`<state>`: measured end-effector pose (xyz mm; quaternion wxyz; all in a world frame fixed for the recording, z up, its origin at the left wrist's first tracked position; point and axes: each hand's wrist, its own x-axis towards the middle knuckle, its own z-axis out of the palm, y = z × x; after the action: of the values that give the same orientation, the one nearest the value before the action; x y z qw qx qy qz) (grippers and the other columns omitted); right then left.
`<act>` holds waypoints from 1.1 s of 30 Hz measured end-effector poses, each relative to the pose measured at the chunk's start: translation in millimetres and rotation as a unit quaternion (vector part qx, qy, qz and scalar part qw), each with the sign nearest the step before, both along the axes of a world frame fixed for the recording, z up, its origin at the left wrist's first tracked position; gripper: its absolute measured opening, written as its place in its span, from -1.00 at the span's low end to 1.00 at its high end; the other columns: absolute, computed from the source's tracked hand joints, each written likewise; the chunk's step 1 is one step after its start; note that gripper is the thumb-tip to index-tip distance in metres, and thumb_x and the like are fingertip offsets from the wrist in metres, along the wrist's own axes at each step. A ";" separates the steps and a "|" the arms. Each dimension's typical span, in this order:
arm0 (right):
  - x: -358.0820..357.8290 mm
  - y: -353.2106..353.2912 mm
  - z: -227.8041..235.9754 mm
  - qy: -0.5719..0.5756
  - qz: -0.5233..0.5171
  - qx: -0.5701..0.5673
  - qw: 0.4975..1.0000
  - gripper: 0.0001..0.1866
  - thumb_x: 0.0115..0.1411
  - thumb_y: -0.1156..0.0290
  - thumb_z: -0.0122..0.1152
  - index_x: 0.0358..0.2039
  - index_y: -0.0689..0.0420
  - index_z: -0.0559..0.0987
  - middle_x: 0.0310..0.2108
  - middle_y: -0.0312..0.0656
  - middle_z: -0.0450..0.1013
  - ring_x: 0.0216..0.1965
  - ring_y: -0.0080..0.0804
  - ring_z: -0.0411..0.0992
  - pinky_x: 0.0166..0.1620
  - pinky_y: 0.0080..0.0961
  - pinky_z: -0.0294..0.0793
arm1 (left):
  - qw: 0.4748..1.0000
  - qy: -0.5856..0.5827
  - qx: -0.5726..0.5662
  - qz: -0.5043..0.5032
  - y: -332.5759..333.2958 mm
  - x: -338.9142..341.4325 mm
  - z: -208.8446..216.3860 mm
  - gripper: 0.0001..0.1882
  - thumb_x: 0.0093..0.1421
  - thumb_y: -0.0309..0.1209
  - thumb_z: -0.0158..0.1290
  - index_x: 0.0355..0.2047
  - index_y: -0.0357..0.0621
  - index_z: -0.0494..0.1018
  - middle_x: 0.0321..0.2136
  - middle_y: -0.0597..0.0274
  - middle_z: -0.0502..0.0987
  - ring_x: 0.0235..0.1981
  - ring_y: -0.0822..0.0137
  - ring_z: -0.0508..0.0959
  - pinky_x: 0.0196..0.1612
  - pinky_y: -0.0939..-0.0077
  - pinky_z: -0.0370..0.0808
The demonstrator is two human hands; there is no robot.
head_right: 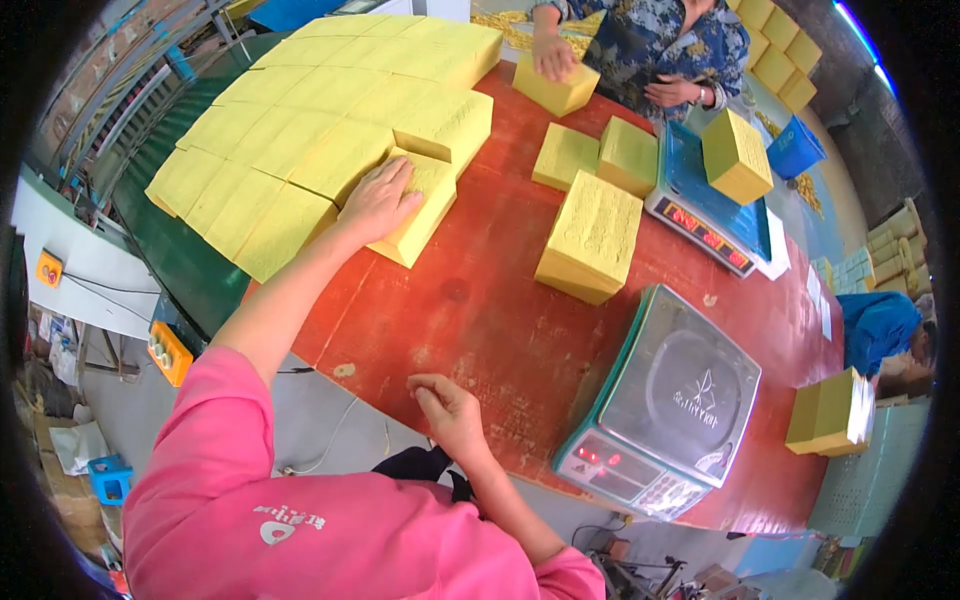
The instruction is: Weighing stacks of yellow paper blocks on a digital scale and organizing them into rows.
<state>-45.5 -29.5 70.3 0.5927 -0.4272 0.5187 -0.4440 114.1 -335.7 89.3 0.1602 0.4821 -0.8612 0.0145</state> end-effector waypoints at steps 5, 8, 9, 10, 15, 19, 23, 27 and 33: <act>1.8 48.3 -14.8 -0.154 0.156 0.128 0.967 -0.71 0.34 0.40 0.02 -0.04 0.28 0.54 -0.14 -0.17 0.54 -0.14 -0.44 0.50 -0.08 -0.51 0.49 | 0.996 0.011 0.019 -0.081 132.7 3.8 32.5 -0.37 0.27 -0.19 -0.04 0.21 -0.41 0.21 0.28 -0.15 0.18 0.33 -0.05 0.14 0.33 -0.02 0.08; -3.2 92.7 -61.0 -0.275 0.172 0.307 0.895 -0.47 0.30 0.34 0.05 0.26 0.19 0.29 0.12 -0.07 0.40 0.08 -0.27 0.42 0.06 -0.43 0.44 | 0.995 -0.011 0.069 -0.065 218.9 1.4 46.1 -0.29 0.18 -0.17 0.04 0.24 -0.37 0.19 0.31 -0.08 0.15 0.34 -0.15 0.09 0.31 -0.13 0.05; -7.3 102.5 -82.2 -0.280 0.168 0.306 0.895 -0.47 0.30 0.34 0.05 0.26 0.19 0.29 0.12 -0.07 0.40 0.08 -0.27 0.42 0.06 -0.43 0.44 | 0.994 0.010 0.092 -0.061 245.4 -1.0 53.1 -0.28 0.16 -0.17 0.05 0.24 -0.37 0.20 0.31 -0.10 0.15 0.34 -0.17 0.08 0.30 -0.12 0.06; -11.9 111.5 -113.2 -0.182 0.214 0.139 0.950 -0.39 0.27 0.31 0.07 0.31 0.17 0.22 0.19 -0.09 0.32 0.17 -0.25 0.32 0.14 -0.38 0.35 | 0.991 0.030 0.113 -0.058 269.4 -4.9 58.3 -0.27 0.14 -0.17 0.07 0.23 -0.38 0.21 0.30 -0.11 0.16 0.34 -0.19 0.08 0.30 -0.12 0.07; -15.9 119.1 -40.9 -0.435 0.135 0.161 0.875 -0.23 0.20 0.30 0.08 0.40 0.10 0.05 0.35 -0.17 0.10 0.31 -0.31 0.12 0.30 -0.34 0.08 | 0.992 0.084 0.096 -0.024 350.0 -5.0 47.8 -0.30 0.14 -0.21 0.07 0.21 -0.38 0.23 0.25 -0.15 0.23 0.29 -0.17 0.17 0.28 -0.05 0.13; -67.0 143.2 9.3 -0.036 0.100 -0.060 0.992 -0.29 0.28 0.15 0.08 0.35 0.18 0.14 0.38 -0.01 0.03 0.40 -0.20 -0.02 0.38 -0.25 -0.06 | 0.687 0.641 0.341 0.039 364.7 -27.7 42.7 -0.41 0.21 -0.31 0.06 0.19 -0.38 0.26 0.22 -0.07 0.29 0.22 0.07 0.33 0.23 0.21 0.27; -134.4 147.6 90.5 0.173 -0.013 -0.305 0.936 -0.20 0.24 -0.05 0.12 0.31 0.26 0.21 0.37 0.17 -0.01 0.41 0.08 -0.09 0.38 -0.10 -0.10 | 0.821 0.474 0.315 -0.054 344.3 -91.3 28.8 -0.60 0.29 -0.36 0.02 0.09 -0.27 0.37 -0.05 0.12 0.50 -0.08 0.28 0.53 -0.08 0.36 0.50; -200.6 147.7 137.3 0.449 -0.199 -0.394 0.777 -0.21 0.15 0.00 0.23 0.25 0.27 0.29 0.33 0.21 0.07 0.35 0.28 0.00 0.32 0.07 0.01 | 0.350 0.778 0.506 -0.124 347.2 -246.8 80.0 -0.56 0.35 -0.23 -0.05 0.14 -0.21 0.32 0.00 0.14 0.49 -0.04 0.29 0.56 -0.02 0.39 0.56; -284.4 108.7 174.3 0.574 -0.191 -0.325 0.727 -0.30 0.01 0.37 0.33 0.20 0.19 0.36 0.23 0.11 0.26 0.29 0.13 0.16 0.28 -0.09 0.19 | 0.281 0.725 0.584 -0.231 312.1 -352.8 55.2 -0.42 0.34 0.02 -0.15 0.23 -0.04 0.24 0.16 0.16 0.39 0.16 0.18 0.44 0.16 0.16 0.47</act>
<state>-329.9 79.2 244.6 -0.0901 -0.6587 0.6547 -0.3597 -238.7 -23.6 144.4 0.3917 0.0404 -0.2461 -0.8856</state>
